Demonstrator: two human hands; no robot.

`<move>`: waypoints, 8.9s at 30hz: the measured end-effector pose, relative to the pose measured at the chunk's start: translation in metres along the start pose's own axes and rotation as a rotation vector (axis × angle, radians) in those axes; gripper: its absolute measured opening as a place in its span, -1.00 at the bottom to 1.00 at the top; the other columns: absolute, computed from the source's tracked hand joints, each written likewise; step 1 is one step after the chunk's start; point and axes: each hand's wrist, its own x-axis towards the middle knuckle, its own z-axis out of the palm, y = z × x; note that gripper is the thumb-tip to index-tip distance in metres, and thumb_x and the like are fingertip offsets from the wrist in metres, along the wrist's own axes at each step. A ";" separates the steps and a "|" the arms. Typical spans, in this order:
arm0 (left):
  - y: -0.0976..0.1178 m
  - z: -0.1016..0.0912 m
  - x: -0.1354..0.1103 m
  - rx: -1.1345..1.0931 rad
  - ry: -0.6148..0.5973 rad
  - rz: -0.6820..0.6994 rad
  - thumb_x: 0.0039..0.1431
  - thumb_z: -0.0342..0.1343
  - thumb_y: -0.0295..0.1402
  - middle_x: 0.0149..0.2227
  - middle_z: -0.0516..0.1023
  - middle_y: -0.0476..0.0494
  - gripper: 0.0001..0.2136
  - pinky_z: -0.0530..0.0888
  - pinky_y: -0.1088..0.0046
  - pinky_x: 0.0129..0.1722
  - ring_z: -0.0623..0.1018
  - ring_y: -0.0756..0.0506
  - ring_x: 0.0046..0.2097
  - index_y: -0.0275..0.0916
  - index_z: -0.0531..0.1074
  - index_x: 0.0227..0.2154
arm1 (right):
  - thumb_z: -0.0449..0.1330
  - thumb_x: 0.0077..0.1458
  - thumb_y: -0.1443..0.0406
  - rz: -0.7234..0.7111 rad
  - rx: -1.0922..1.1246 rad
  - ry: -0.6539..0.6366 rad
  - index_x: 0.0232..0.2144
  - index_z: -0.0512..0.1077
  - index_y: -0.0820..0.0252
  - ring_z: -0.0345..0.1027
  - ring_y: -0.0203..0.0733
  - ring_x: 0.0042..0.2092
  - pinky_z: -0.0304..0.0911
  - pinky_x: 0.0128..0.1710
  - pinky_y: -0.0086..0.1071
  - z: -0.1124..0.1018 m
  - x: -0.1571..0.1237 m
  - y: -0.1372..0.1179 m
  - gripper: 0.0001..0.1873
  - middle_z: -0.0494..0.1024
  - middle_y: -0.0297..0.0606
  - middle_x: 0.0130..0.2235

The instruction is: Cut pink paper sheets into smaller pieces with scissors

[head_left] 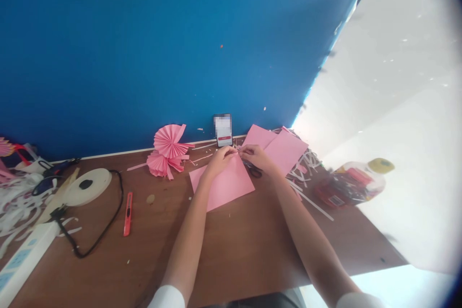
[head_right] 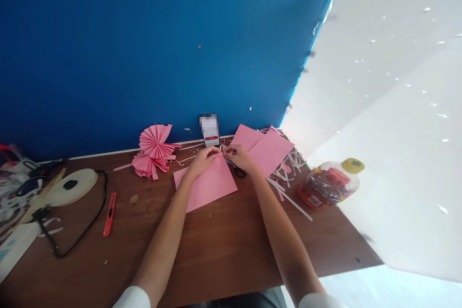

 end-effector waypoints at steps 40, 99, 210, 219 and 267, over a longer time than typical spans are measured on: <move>0.000 0.007 0.000 0.005 -0.067 0.006 0.17 0.04 -0.29 -0.21 0.56 -0.12 -0.82 0.37 0.43 -0.16 0.51 -0.08 -0.18 -0.25 0.48 -0.29 | 0.15 0.06 0.14 -0.049 -0.132 -0.015 -0.31 0.52 0.17 0.37 -0.16 -0.24 0.20 -0.23 -0.33 -0.012 -0.003 -0.005 -0.74 0.57 -0.24 -0.27; -0.048 -0.014 -0.018 -0.389 -0.038 -0.254 0.05 0.13 -0.13 -0.18 0.51 -0.15 -0.65 0.42 0.42 -0.21 0.49 -0.08 -0.18 -0.26 0.44 -0.18 | 0.12 0.08 0.06 0.008 0.061 0.382 -0.39 0.43 0.19 0.27 -0.28 -0.52 0.20 -0.50 -0.39 -0.045 -0.009 -0.028 -0.69 0.43 -0.27 -0.54; -0.068 -0.011 -0.018 -0.423 -0.094 -0.284 0.15 -0.01 0.02 -0.24 0.53 -0.19 -0.49 0.33 0.44 -0.26 0.46 -0.08 -0.26 -0.31 0.44 -0.05 | 0.06 0.03 0.24 0.060 -0.043 0.137 -0.37 0.52 0.20 0.36 -0.18 -0.32 0.17 -0.31 -0.36 0.060 0.007 0.001 -0.75 0.54 -0.25 -0.37; -0.061 -0.013 -0.019 -0.386 -0.087 -0.301 0.13 0.00 0.02 -0.21 0.54 -0.20 -0.48 0.34 0.40 -0.19 0.46 -0.13 -0.20 -0.29 0.44 -0.03 | 0.07 0.02 0.22 0.055 -0.042 0.150 -0.38 0.51 0.21 0.36 -0.18 -0.33 0.17 -0.32 -0.36 0.061 0.008 0.003 -0.74 0.54 -0.25 -0.39; -0.064 -0.021 -0.020 -0.640 0.072 -0.468 -0.04 0.17 0.05 -0.45 0.51 -0.14 -0.48 0.34 0.45 -0.36 0.51 -0.11 -0.34 -0.34 0.47 -0.22 | 0.21 -0.11 0.14 0.353 -0.048 -0.009 -0.45 0.52 0.26 0.23 -0.30 -0.44 0.06 -0.47 -0.45 0.013 0.002 -0.004 -0.72 0.46 -0.30 -0.46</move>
